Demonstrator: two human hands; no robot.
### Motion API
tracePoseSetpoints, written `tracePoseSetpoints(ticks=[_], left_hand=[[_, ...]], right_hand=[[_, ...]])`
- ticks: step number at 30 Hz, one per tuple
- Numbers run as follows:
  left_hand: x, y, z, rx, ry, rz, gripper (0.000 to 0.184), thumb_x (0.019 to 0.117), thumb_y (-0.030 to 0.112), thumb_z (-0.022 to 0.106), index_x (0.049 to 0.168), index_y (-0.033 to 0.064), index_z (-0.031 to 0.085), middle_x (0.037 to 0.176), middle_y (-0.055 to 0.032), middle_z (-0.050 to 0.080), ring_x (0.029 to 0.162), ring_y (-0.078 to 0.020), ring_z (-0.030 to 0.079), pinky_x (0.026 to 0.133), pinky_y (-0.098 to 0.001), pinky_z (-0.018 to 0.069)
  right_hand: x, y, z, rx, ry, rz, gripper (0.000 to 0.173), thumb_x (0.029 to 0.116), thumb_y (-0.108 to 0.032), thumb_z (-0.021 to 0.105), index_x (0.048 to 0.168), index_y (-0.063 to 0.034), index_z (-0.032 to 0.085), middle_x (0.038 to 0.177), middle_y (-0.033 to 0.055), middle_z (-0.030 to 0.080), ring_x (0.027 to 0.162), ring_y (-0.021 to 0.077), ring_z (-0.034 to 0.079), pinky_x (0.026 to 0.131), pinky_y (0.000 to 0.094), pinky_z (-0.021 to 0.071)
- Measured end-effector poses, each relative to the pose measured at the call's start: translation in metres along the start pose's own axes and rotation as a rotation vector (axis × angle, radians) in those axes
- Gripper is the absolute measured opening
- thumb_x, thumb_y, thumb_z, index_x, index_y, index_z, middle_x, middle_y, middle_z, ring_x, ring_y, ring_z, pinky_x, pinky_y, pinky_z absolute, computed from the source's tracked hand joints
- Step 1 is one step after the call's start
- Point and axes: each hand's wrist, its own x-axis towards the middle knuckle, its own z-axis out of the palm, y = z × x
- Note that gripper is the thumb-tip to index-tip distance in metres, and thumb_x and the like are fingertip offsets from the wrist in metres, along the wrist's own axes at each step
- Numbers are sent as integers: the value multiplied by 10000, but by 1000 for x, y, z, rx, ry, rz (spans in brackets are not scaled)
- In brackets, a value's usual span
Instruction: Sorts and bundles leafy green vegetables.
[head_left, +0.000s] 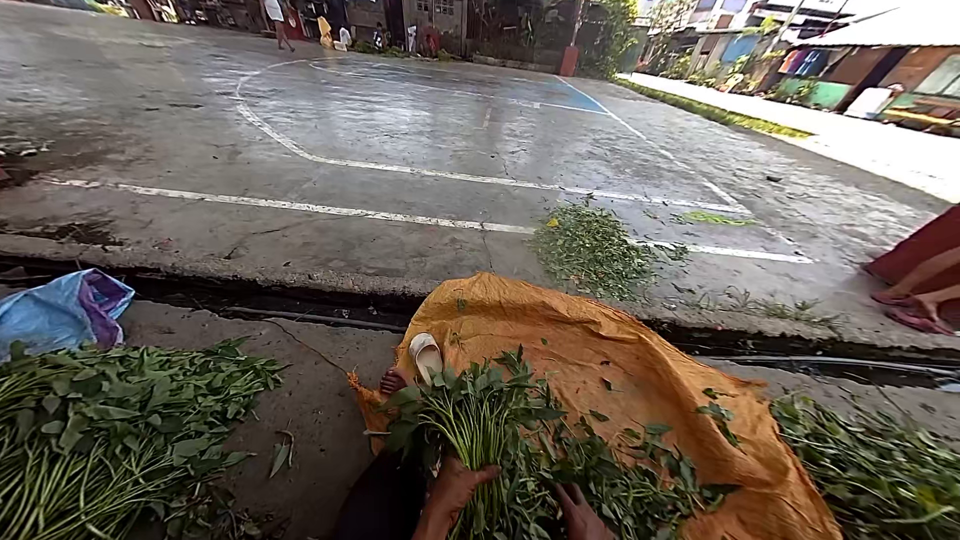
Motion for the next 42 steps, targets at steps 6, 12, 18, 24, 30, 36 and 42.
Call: tracePoseSetpoints(ticks=[6,12,18,24,30,36,42], left_hand=[[-8,-6,9,49,-171,7,810,719,-108,828,1406,-99,399,1252,-187,627,1117,-140,650,971,-283,544],[-8,-2,6,-6,-224,-49,837,709,-146,810,1419,-75,372,1217,-161,638,1079,-129,664,941,-279,560],[-8,-1,4,-28,-234,-88,802,714,-159,794,1400,-61,390,1173,-137,659,1028,-116,680,905,-274,574],[-7,-2,4,-94,-247,-129,670,745,-176,753,1327,-41,449,1067,-99,700,945,-118,705,857,-279,595],[-4,1,5,-172,-99,-130,590,794,-180,725,1306,-53,461,1015,-111,706,901,-129,709,823,-276,598],[1,-3,8,-194,-29,-90,542,800,-176,723,1278,-63,494,1031,-108,698,917,-112,695,842,-260,585],[2,-3,10,-183,-4,-102,576,802,-172,728,1310,-77,473,1056,-137,695,938,-135,696,855,-274,582]], right_hand=[[62,-40,-63,-105,517,-388,171,934,-74,662,1025,-70,806,1114,208,709,1080,433,650,939,581,513],[88,-18,-47,-134,490,-533,167,906,-134,709,1033,-108,813,1191,207,699,1066,445,648,901,612,493],[87,-8,-45,-160,429,-544,172,937,-143,667,1024,-95,807,1170,160,717,1067,421,645,925,618,463],[94,-5,-31,557,532,-229,196,925,-77,600,988,51,734,1076,149,726,1059,240,671,962,440,513],[69,-4,-14,593,600,-51,406,944,-191,670,1277,41,656,1309,306,589,1207,470,562,1028,640,429],[43,-37,36,945,179,-31,206,911,-79,737,1062,51,684,894,72,717,798,82,676,785,270,571],[44,-50,43,1563,191,325,148,976,87,548,1094,27,615,849,60,677,680,81,629,648,223,541]])
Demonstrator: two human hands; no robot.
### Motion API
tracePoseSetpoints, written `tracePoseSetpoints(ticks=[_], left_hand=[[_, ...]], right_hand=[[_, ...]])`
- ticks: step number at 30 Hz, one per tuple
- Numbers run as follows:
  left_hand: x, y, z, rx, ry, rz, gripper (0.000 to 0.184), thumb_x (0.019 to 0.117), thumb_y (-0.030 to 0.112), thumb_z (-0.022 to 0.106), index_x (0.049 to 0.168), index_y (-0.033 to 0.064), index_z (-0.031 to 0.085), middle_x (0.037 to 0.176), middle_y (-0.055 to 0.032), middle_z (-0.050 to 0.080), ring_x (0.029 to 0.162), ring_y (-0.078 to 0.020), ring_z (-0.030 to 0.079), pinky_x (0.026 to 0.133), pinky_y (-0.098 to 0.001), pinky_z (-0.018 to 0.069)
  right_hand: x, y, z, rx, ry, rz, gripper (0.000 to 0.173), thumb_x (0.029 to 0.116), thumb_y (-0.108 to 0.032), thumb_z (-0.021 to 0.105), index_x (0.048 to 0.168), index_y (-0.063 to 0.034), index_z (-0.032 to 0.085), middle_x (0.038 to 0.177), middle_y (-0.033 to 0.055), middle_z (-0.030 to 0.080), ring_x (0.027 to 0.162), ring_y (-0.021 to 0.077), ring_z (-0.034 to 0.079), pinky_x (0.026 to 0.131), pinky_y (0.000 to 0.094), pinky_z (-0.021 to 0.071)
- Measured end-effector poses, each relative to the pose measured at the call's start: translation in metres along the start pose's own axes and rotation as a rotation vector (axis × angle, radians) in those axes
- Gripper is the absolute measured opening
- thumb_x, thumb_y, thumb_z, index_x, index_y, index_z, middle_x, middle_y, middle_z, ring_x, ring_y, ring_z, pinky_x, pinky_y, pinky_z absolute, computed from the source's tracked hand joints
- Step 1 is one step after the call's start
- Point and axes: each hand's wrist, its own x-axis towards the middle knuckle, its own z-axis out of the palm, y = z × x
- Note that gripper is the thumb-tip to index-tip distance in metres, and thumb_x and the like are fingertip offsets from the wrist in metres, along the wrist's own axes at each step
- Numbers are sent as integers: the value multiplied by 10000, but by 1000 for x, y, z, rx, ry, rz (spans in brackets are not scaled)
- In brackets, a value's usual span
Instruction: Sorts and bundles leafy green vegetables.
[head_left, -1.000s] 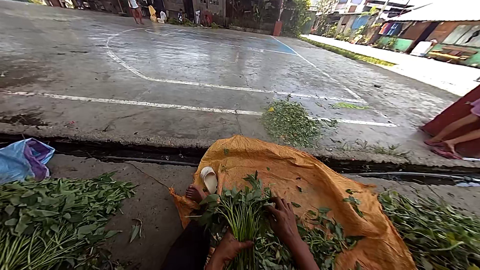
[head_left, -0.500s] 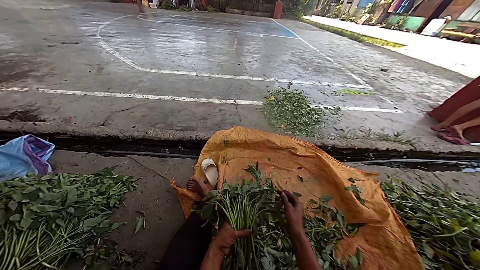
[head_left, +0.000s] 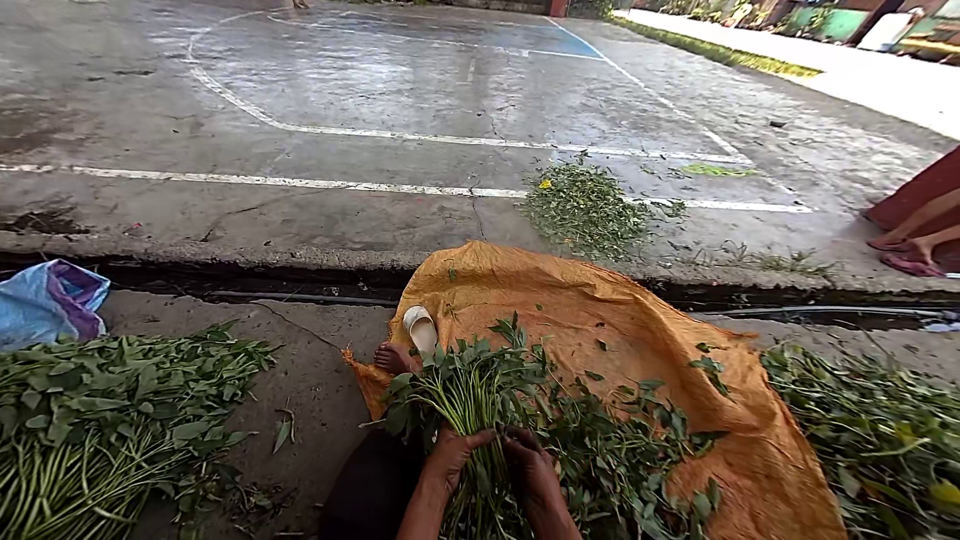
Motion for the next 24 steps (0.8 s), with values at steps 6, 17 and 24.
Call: tracePoseSetpoints(ticks=[6,17,24], left_hand=[[8,4,-5,-57,117,94,578,811,-165,726,1323,-85,468,1054,-142,703,930,-144,706,834,-287,594],[9,2,-7,-94,195,169,427,828,-189,679,1212,-79,528,922,-94,730,826,-123,720,765,-268,607],[3,-1,-8,102,107,83,648,787,-173,735,1362,-100,444,1174,-162,641,1021,-114,653,896,-259,555]], right_hand=[[-4,22,-7,-269,-37,-247,384,1004,-32,569,1358,93,490,1096,162,644,914,135,630,835,303,530],[3,31,-2,-191,179,-162,253,1088,-94,423,1174,105,553,974,129,587,878,149,557,800,320,474],[10,34,14,-204,-74,-308,85,972,-32,625,979,42,666,847,26,668,786,30,623,768,209,530]])
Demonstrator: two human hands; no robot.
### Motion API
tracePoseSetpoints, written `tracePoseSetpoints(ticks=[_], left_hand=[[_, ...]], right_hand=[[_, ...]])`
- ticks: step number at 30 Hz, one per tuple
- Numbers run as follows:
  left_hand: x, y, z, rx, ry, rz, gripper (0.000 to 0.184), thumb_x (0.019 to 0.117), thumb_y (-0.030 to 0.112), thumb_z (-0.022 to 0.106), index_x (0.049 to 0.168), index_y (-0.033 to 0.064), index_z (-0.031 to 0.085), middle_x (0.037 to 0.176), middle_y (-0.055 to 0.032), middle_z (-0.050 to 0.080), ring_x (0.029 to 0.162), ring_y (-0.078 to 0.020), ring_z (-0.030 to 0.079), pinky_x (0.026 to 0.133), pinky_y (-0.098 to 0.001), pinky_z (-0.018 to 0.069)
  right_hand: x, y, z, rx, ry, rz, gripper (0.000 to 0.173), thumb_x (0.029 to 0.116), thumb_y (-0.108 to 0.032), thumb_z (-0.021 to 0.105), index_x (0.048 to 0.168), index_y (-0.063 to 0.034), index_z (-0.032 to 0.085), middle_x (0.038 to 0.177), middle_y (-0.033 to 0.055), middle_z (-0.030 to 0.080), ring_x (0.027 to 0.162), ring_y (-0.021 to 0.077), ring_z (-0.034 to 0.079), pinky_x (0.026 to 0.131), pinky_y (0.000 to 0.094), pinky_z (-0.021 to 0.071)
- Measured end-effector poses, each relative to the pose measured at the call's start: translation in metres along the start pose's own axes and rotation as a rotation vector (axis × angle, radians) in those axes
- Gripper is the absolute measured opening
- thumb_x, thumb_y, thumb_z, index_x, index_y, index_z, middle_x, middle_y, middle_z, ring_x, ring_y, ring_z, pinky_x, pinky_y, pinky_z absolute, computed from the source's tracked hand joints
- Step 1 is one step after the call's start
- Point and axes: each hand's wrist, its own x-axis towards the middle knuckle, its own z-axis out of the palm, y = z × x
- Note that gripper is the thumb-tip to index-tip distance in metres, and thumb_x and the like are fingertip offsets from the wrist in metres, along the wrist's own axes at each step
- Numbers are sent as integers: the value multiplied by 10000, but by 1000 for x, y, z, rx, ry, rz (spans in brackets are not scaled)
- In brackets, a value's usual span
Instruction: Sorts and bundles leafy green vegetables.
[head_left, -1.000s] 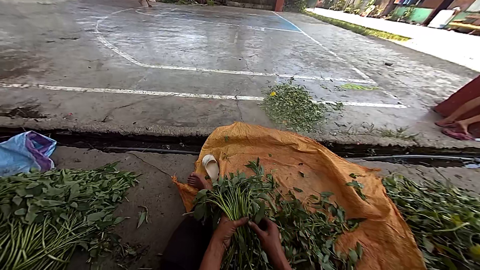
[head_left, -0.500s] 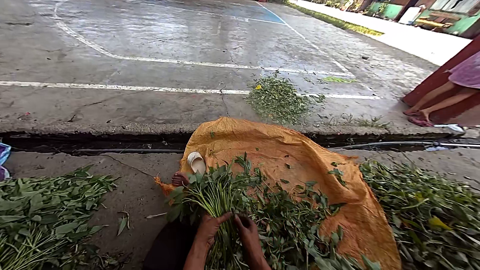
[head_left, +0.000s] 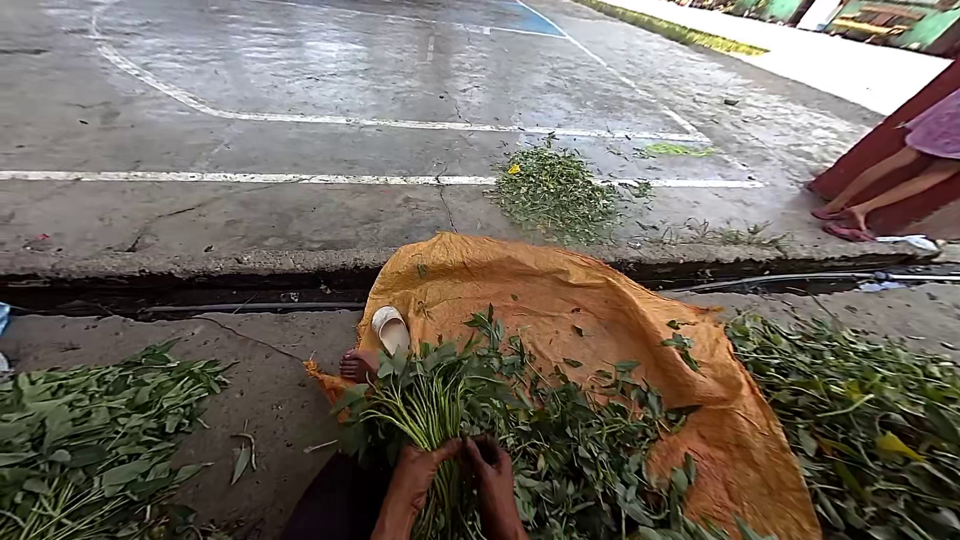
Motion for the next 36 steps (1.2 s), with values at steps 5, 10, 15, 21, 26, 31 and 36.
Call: tracePoseSetpoints(ticks=[5,10,15,21,26,31,36], left_hand=[[11,-4,-1,-136,100,52,499,805,-198,692,1254,-91,505,971,-114,721,870,-128,714,804,-268,598],[21,3,-7,-290,337,170,492,811,-199,689,1255,-98,505,951,-104,729,855,-124,721,795,-265,609],[23,16,-12,-309,517,233,552,799,-172,727,1292,-97,490,1028,-123,706,900,-125,716,806,-278,612],[20,35,-38,-236,663,556,441,833,-148,675,1233,-110,492,932,-26,736,880,-67,729,843,-238,614],[25,23,-22,-93,590,624,380,795,-149,703,1140,-164,544,902,-18,759,873,-37,736,862,-217,611],[30,30,-36,-83,422,553,295,891,-111,647,1145,-185,516,931,-62,699,912,-37,683,897,-223,568],[53,39,-36,104,430,311,253,913,-63,635,1141,-131,551,947,-78,706,895,-64,692,871,-198,558]], right_hand=[[8,3,-8,81,185,182,138,1012,-9,555,877,-6,576,802,29,609,744,66,582,718,233,501],[-1,28,-32,-372,-24,-314,336,909,-109,665,1205,47,692,1205,191,676,1115,235,643,968,391,527],[10,50,-26,-710,-137,-776,104,808,-166,763,882,-115,815,957,99,756,926,302,701,853,484,545],[43,68,-54,-920,-234,-287,193,923,-100,682,1062,-2,774,1088,204,738,1080,426,676,968,639,476],[120,89,0,-1371,-575,-38,506,994,-261,631,1492,-299,555,1656,185,308,1527,475,223,1189,714,157],[151,96,-70,-1717,-838,194,787,960,-417,693,1631,-308,297,1709,229,74,1511,589,103,1100,841,137],[157,39,-186,-1916,-676,652,716,994,-375,633,1593,-86,369,1653,287,239,1438,621,277,1053,842,231]])
